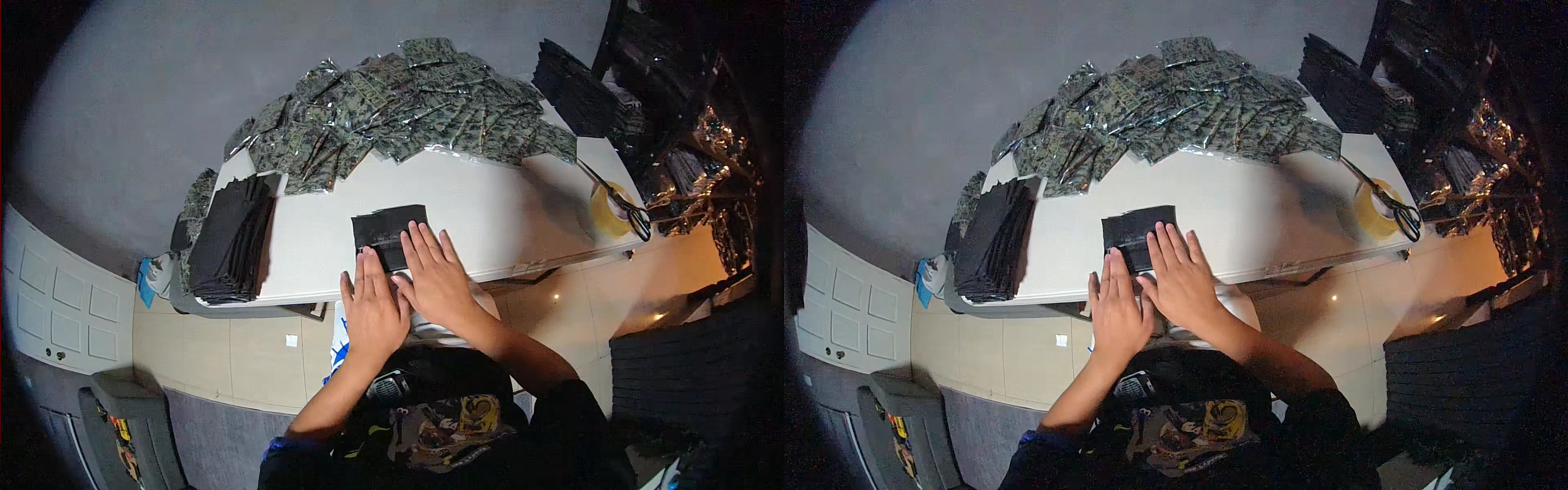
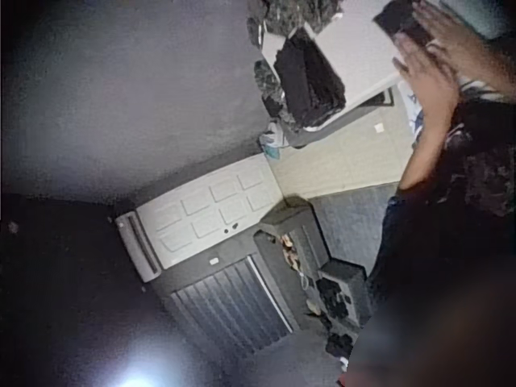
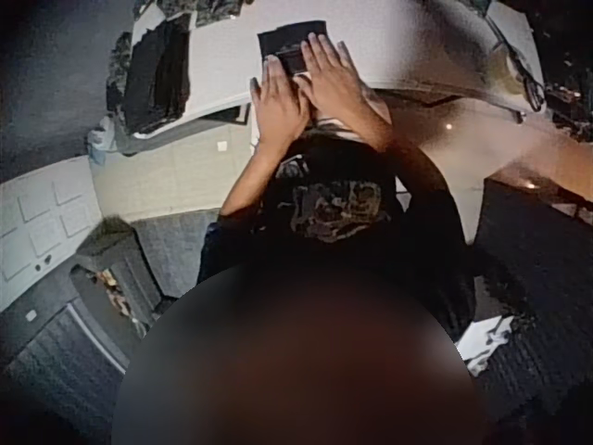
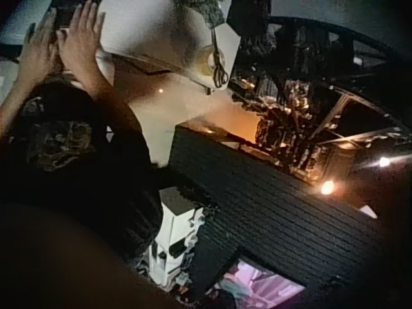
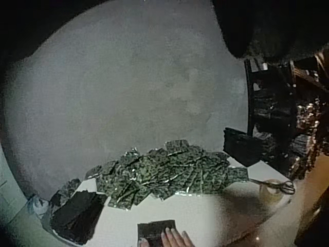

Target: The recorder is folding black face masks and placing them into individual black plastic pouches, then sealing them with tape on a table filled with numerous camouflage packets.

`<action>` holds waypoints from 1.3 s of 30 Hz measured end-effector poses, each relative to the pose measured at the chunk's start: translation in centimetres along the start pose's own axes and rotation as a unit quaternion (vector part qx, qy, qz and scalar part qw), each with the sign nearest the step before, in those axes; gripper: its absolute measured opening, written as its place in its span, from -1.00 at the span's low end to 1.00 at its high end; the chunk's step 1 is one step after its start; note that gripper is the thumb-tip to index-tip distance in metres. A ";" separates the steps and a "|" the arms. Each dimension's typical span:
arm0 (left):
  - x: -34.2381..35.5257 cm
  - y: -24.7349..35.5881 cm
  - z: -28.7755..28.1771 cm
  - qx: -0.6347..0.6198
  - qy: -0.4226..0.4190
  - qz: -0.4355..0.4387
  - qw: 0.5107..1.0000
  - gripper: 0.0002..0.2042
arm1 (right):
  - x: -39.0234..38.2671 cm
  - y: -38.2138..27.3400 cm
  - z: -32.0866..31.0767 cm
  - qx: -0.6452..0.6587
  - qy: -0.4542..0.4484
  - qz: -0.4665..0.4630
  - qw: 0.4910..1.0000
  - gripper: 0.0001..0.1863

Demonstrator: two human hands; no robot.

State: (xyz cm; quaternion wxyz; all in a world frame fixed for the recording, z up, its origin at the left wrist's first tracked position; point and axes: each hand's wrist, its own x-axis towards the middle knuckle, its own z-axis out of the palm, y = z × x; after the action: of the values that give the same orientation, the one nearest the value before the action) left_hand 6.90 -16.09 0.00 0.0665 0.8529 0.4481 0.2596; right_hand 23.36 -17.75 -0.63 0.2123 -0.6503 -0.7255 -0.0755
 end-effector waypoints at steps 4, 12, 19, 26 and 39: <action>1.2 0.5 -1.3 0.068 -0.021 0.008 0.997 -0.28 | -0.1 0.1 0.3 -0.010 -0.012 0.005 1.000 -0.19; 3.6 1.0 -0.7 0.171 -0.064 -0.003 0.983 -0.23 | -0.3 0.1 0.4 0.010 -0.009 0.005 1.000 -0.20; 3.6 0.1 -0.7 0.139 -0.035 -0.010 0.990 -0.23 | 0.1 -0.2 0.2 0.007 -0.018 0.029 0.999 -0.20; 3.8 -0.2 -1.3 0.138 -0.052 -0.018 0.989 -0.28 | 0.6 0.2 -1.4 0.058 -0.039 0.044 0.997 -0.19; 13.1 -11.2 -1.1 -0.343 -0.166 -0.099 0.919 -0.48 | 8.1 8.9 -3.2 0.187 -0.143 -0.015 0.972 -0.37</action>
State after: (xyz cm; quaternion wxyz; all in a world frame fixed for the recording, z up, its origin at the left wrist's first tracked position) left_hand 4.27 0.83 2.12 0.4537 0.7597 0.3966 0.2443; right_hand 32.19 -10.32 4.02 0.2226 -0.5920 -0.7595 0.1523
